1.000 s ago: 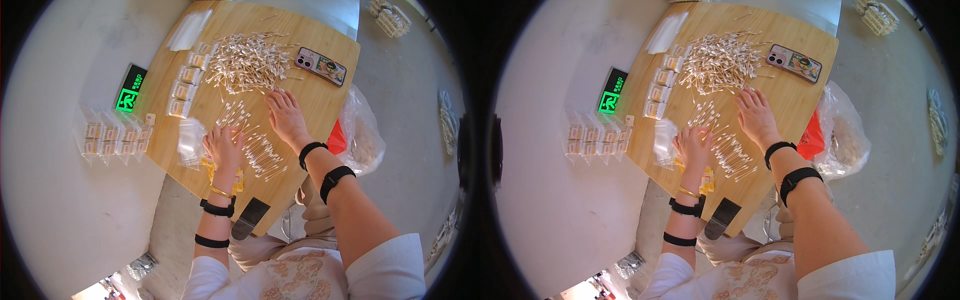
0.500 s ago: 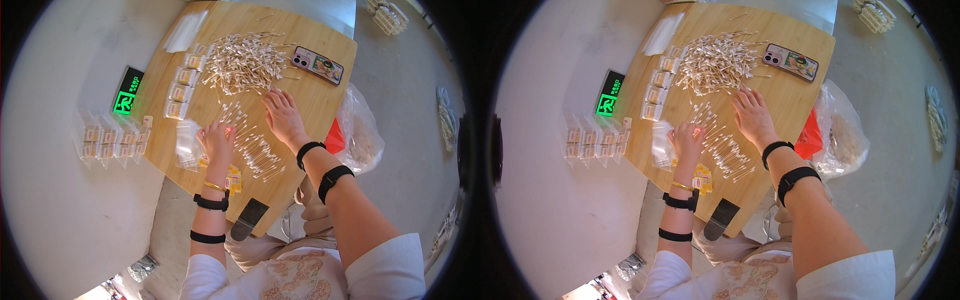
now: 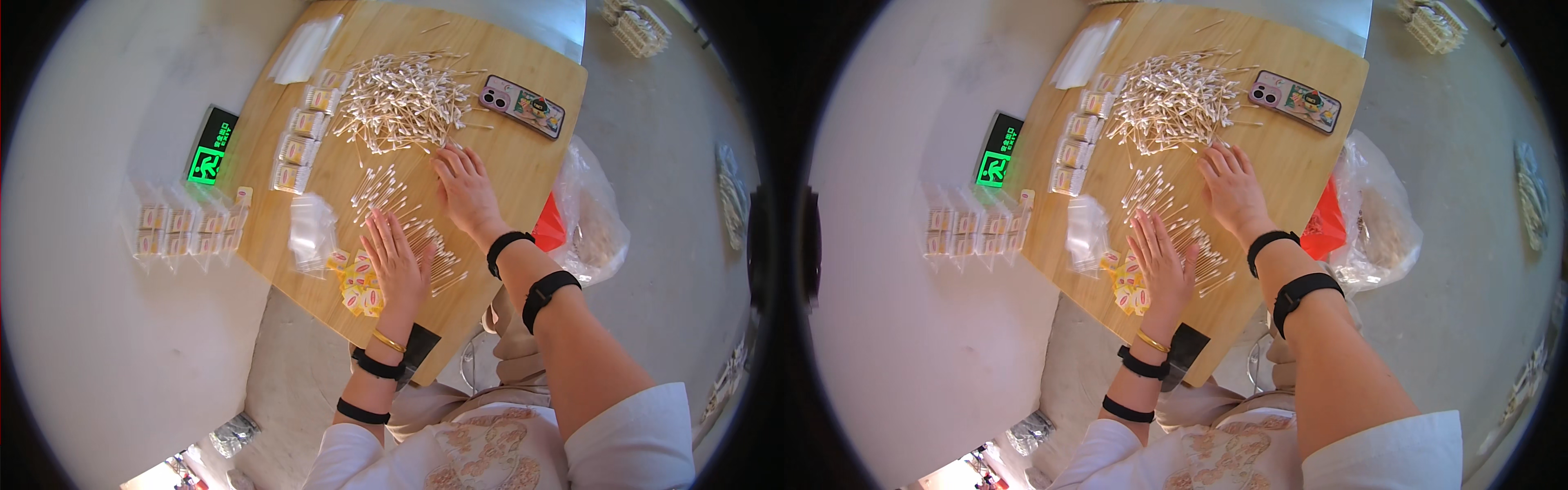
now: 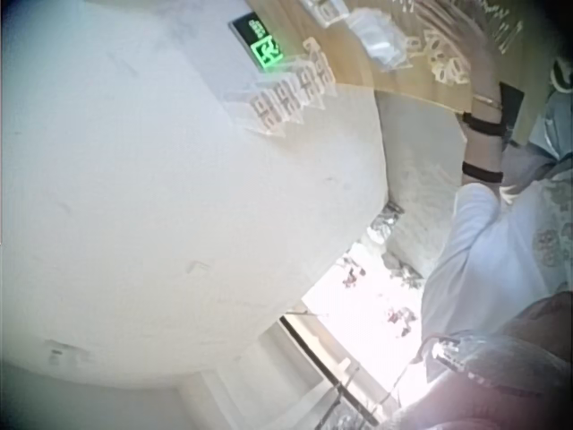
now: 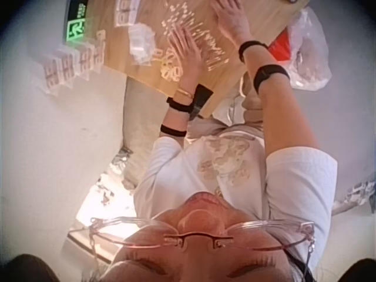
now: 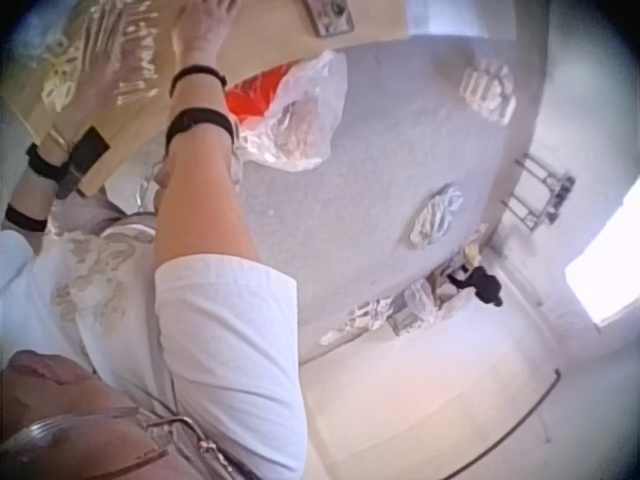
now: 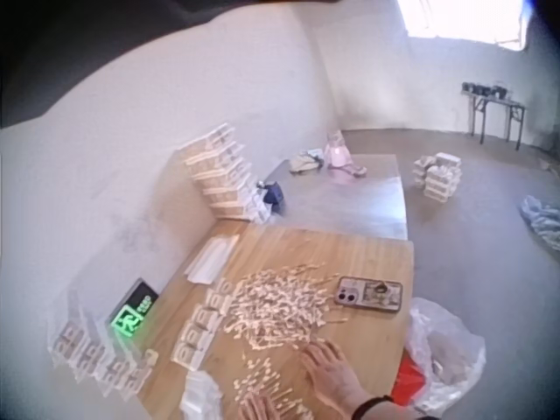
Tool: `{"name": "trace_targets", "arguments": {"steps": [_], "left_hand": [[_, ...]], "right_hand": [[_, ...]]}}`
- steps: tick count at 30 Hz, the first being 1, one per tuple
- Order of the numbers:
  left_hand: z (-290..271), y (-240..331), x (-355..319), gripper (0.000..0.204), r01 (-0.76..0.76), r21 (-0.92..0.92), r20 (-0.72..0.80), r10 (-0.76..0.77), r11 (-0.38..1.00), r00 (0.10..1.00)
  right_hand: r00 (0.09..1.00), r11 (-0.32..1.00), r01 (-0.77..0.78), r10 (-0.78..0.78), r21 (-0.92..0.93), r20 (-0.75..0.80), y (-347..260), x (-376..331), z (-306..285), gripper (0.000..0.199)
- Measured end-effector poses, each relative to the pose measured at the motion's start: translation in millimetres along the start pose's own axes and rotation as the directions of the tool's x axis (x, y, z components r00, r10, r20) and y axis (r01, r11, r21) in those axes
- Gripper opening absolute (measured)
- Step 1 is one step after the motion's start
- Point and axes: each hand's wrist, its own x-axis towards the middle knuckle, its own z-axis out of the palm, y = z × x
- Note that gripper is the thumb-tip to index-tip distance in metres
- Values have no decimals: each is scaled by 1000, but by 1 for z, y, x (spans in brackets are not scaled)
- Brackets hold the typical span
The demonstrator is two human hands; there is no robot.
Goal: Packaging cotton swabs into small plastic bags and organizing them on a table.
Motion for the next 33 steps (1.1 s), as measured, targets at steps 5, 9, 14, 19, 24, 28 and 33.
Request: {"name": "trace_targets", "arguments": {"steps": [5, 9, 14, 19, 24, 28, 33], "left_hand": [[11, 4, -18, 89, 41, -10, 123, -39, 999, 992], [11, -1, -11, 86, -4, 22, 109, 1, 1000, 994], [9, -3, -5, 87, -2, 32, 107, -1, 999, 994], [8, 6, -13, 87, -57, -23, 124, 60, 998, 991], [9, 1, -9, 88, -93, 2, 163, 91, 996, 982], [8, 3, -10, 89, -116, 51, 143, 107, 992, 984], [10, 7, -23, 90, -124, 50, 153, 116, 991, 981]], "right_hand": [[1000, 1000, 6, -6, 5, -9, 0, 0, 1, 41], [1000, 1000, -2, 1, 15, 6, -1, 0, -2, 42], [1000, 1000, 2, -2, -7, 13, 0, 0, -1, 42], [1000, 1000, 5, -5, 6, 7, 0, 0, -2, 41], [1000, 1000, 10, -10, 0, -14, 0, 1, -1, 41], [1000, 1000, 14, -14, -11, -13, 1, 0, 0, 42], [1000, 1000, 18, -18, 11, -20, -1, 1, 0, 42]]}}
